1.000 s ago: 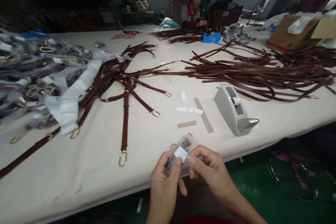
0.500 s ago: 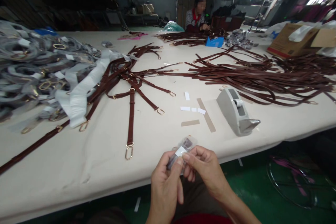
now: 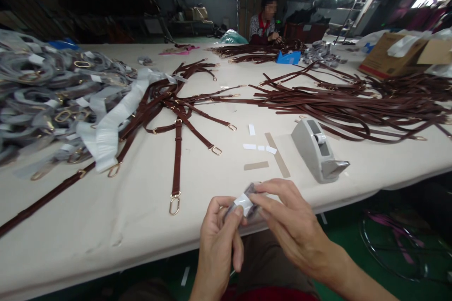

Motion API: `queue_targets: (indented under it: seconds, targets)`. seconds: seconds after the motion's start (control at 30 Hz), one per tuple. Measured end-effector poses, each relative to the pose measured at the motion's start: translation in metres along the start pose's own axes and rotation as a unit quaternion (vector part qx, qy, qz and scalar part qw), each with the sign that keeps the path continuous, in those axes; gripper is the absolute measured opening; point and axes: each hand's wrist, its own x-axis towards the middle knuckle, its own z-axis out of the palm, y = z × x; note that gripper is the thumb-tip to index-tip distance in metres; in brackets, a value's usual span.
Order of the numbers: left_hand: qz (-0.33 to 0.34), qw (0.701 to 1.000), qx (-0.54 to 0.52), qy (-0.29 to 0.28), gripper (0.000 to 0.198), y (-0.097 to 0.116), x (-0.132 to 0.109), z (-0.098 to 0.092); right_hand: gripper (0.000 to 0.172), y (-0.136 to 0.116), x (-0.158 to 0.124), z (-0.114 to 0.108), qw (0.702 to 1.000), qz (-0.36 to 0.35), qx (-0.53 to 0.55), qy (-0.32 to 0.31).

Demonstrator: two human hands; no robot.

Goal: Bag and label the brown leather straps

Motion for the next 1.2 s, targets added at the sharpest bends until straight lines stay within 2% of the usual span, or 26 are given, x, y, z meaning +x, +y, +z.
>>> queue_targets:
  seconds: [0.07, 0.13, 0.23, 0.37, 0.43, 0.53, 0.6, 0.7, 0.8, 0.87, 1.07, 1.17, 1.2]
  targets:
    - [0.005, 1.000, 0.014, 0.002, 0.032, 0.000, -0.001, 0.001, 0.045, 0.002, 0.011, 0.002, 0.993, -0.037, -0.065, -0.093]
    - [0.008, 0.999, 0.033, 0.017, 0.033, 0.000, -0.002, 0.001, 0.045, 0.005, 0.018, 0.008, 0.980, -0.050, -0.102, -0.162]
    - [0.004, 0.998, 0.052, 0.046, 0.035, 0.000, -0.004, 0.000, 0.041, 0.004, 0.021, 0.016, 0.966, -0.064, -0.138, -0.207]
    - [-0.006, 0.997, 0.065, 0.040, 0.033, -0.002, -0.007, 0.000, 0.035, 0.006, 0.020, 0.023, 0.955, -0.091, -0.167, -0.227]
    - [-0.020, 0.996, 0.079, 0.027, 0.031, -0.003, -0.010, 0.001, 0.023, 0.012, 0.019, 0.031, 0.953, -0.102, -0.179, -0.223]
    - [-0.033, 0.991, 0.124, 0.025, 0.026, -0.001, -0.014, 0.005, 0.001, 0.025, 0.016, 0.047, 0.955, -0.102, -0.205, -0.187]
    - [-0.031, 0.987, 0.157, 0.015, 0.025, 0.004, -0.016, 0.007, 0.009, 0.034, 0.015, 0.056, 0.959, -0.084, -0.221, -0.160]
    - [-0.029, 0.984, 0.173, -0.034, 0.023, 0.018, -0.018, 0.005, 0.011, 0.039, 0.014, 0.062, 0.961, -0.054, -0.230, -0.146]
    - [-0.045, 0.979, 0.177, -0.090, 0.026, 0.032, -0.017, -0.002, 0.017, 0.038, 0.017, 0.063, 0.962, -0.028, -0.224, -0.155]
    - [-0.049, 0.978, 0.173, -0.105, 0.029, 0.037, -0.015, -0.008, 0.022, 0.036, 0.020, 0.064, 0.962, -0.009, -0.214, -0.168]
    - [-0.095, 0.983, 0.112, -0.114, 0.032, 0.028, -0.008, -0.019, 0.025, 0.033, 0.025, 0.068, 0.962, 0.054, -0.152, -0.222]
    - [-0.103, 0.989, 0.053, -0.089, 0.034, 0.022, 0.000, -0.025, 0.020, 0.033, 0.030, 0.059, 0.964, 0.066, -0.094, -0.241]
    - [-0.106, 0.991, 0.032, -0.074, 0.034, 0.022, 0.004, -0.028, 0.029, 0.035, 0.032, 0.055, 0.966, 0.073, -0.049, -0.245]
